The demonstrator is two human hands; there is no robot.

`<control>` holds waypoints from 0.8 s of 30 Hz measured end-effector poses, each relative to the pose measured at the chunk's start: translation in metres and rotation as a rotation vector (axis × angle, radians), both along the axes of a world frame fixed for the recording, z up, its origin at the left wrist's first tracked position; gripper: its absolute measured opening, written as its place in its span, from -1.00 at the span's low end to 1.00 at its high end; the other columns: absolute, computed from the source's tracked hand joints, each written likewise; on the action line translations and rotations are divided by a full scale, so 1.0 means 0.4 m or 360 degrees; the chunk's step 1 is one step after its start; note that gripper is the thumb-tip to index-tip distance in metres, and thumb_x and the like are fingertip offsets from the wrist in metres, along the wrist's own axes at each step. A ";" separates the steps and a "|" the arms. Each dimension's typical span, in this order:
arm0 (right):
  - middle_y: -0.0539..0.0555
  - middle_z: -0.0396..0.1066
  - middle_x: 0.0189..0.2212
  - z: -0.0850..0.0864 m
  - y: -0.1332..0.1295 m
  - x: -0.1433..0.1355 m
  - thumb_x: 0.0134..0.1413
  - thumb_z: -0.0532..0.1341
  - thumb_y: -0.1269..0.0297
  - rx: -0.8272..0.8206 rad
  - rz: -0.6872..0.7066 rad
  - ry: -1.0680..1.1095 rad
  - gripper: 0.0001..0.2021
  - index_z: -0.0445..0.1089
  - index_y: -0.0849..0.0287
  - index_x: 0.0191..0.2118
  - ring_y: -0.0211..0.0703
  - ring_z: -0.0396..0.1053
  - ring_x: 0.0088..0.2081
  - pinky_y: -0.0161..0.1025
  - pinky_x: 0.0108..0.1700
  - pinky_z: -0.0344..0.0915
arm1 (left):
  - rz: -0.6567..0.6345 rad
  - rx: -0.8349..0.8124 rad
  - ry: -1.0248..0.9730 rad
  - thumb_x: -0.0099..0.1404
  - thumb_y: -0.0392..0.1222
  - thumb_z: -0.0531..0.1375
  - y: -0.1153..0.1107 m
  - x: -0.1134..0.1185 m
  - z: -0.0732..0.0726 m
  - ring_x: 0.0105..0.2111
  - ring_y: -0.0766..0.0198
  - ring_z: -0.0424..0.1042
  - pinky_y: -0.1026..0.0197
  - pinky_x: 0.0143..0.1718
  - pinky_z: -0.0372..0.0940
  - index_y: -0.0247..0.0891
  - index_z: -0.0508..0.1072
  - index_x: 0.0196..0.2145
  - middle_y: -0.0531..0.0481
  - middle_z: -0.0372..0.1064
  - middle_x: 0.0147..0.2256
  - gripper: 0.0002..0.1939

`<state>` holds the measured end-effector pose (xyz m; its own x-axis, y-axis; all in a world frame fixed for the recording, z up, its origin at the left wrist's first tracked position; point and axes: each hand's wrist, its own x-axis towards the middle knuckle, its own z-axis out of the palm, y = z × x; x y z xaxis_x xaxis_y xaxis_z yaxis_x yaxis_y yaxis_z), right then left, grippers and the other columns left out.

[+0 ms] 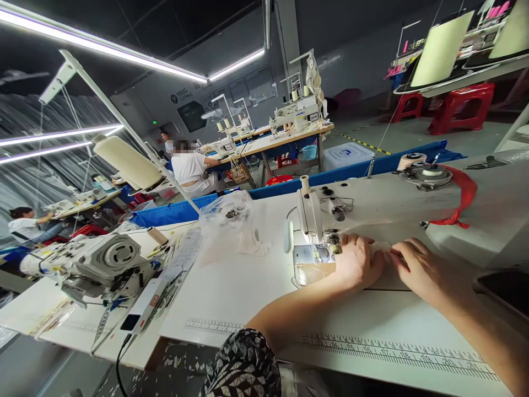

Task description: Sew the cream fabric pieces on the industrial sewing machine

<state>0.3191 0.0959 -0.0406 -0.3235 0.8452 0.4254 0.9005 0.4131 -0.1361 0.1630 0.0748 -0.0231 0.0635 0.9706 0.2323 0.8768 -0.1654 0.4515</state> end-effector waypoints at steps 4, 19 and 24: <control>0.11 0.44 -0.32 -0.014 0.008 0.012 0.28 0.09 0.25 0.0159 0.0134 0.0144 -0.85 0.33 0.12 -0.31 -0.17 0.32 -0.51 -0.26 -0.53 0.00 | 0.0003 -0.0029 -0.0012 0.42 -0.05 0.22 0.005 0.005 0.013 0.09 -0.11 0.40 -0.04 0.13 0.34 -0.33 0.58 -0.13 -0.28 0.52 -0.06 -0.72; 0.22 0.46 -0.20 -0.057 0.005 0.013 0.30 0.05 0.29 0.0067 -0.0066 -0.0042 -0.82 0.40 0.13 -0.19 -0.08 0.38 -0.47 -0.17 -0.49 0.04 | -0.0066 -0.0160 -0.0074 0.53 -0.13 0.02 -0.010 -0.001 0.016 -0.15 0.13 0.59 0.11 -0.10 0.49 -0.25 0.45 0.10 -0.12 0.59 -0.13 -0.67; 0.16 0.42 -0.28 -0.035 0.000 0.017 0.31 0.04 0.34 0.0057 0.0031 -0.0098 -0.80 0.39 0.10 -0.30 -0.11 0.33 -0.50 -0.20 -0.54 0.06 | -0.0107 -0.0172 -0.0308 0.49 -0.14 0.02 -0.080 -0.029 0.027 -0.26 0.14 0.57 0.10 -0.13 0.48 -0.26 0.44 0.03 -0.11 0.58 -0.23 -0.70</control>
<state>0.3259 0.0957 -0.0546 -0.3660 0.8231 0.4343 0.8984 0.4342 -0.0656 0.1512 0.0427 -0.0122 0.0932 0.9856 0.1414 0.7606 -0.1621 0.6286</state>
